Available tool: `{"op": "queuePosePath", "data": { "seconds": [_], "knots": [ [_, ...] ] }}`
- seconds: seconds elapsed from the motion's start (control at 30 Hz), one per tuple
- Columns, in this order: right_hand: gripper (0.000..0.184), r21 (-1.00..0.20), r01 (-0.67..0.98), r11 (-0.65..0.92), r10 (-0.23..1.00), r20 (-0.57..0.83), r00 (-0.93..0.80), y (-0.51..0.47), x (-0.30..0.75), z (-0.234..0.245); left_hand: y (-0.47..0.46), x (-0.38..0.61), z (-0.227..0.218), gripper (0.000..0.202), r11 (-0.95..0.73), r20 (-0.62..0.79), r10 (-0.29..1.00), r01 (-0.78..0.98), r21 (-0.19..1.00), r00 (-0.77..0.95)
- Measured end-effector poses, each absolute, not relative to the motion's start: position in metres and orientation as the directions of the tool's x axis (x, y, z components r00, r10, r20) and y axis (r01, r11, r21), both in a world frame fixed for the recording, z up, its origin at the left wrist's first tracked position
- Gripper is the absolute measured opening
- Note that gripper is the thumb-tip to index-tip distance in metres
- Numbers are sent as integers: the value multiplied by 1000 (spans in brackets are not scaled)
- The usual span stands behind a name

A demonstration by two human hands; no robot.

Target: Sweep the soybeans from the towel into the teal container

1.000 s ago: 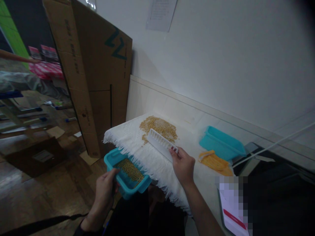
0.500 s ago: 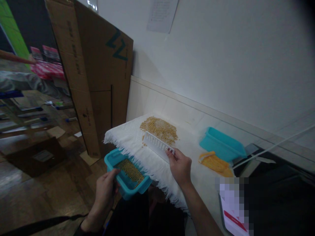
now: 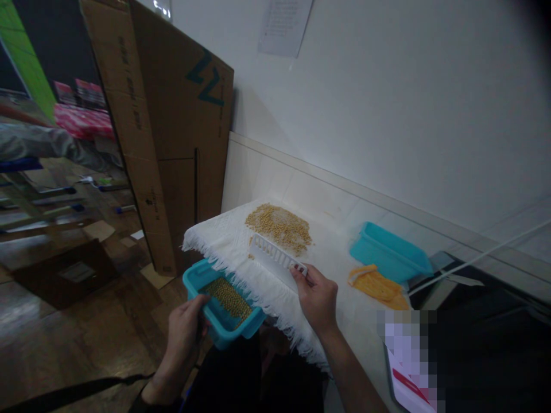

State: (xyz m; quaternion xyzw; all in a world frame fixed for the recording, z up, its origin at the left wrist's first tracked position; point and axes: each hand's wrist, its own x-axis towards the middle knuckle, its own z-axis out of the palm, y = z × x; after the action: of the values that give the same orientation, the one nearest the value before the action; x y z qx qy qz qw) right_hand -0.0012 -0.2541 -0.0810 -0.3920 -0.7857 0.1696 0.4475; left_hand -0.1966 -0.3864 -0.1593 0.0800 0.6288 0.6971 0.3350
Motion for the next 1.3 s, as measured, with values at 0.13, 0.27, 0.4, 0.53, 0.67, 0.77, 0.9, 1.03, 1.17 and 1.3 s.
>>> {"op": "queuePosePath", "data": {
  "seconds": [0.13,0.27,0.4,0.53,0.67,0.77,0.9,1.03,1.17,1.3],
  "knots": [
    [28,-618,446,648,758,577,-303,-255,-3,-82,-387,-197,-158,38,16,-307,564,-361,932,-767],
    [27,-640,422,642,765,570,-301,-257,-4,-82,-387,-197,-156,37,6,-303,558,-361,932,-773],
    [26,-648,407,644,764,565,-311,-261,-5,-80,-387,-196,-155,36,-15,-293,560,-364,931,-774],
    [26,-648,390,655,756,562,-336,-264,-5,-79,-386,-196,-155,37,-19,-294,561,-368,930,-774],
    [26,-648,399,648,760,583,-288,-263,-4,-78,-387,-196,-155,37,-6,-298,558,-363,932,-775],
    [27,-645,416,641,763,596,-251,-259,-6,-77,-387,-197,-155,37,-1,-299,567,-364,931,-767],
    [27,-627,420,657,752,585,-303,-258,-10,-79,-387,-197,-155,37,4,-298,562,-358,934,-772],
    [27,-632,395,667,745,581,-328,-263,-12,-83,-386,-197,-153,36,9,-299,559,-354,935,-774],
    [25,-640,380,668,744,569,-350,-271,-10,-82,-387,-198,-152,37,13,-298,553,-349,937,-778],
    [25,-652,361,667,744,548,-383,-282,-10,-76,-388,-199,-152,36,15,-297,551,-346,938,-780]
  ]
}}
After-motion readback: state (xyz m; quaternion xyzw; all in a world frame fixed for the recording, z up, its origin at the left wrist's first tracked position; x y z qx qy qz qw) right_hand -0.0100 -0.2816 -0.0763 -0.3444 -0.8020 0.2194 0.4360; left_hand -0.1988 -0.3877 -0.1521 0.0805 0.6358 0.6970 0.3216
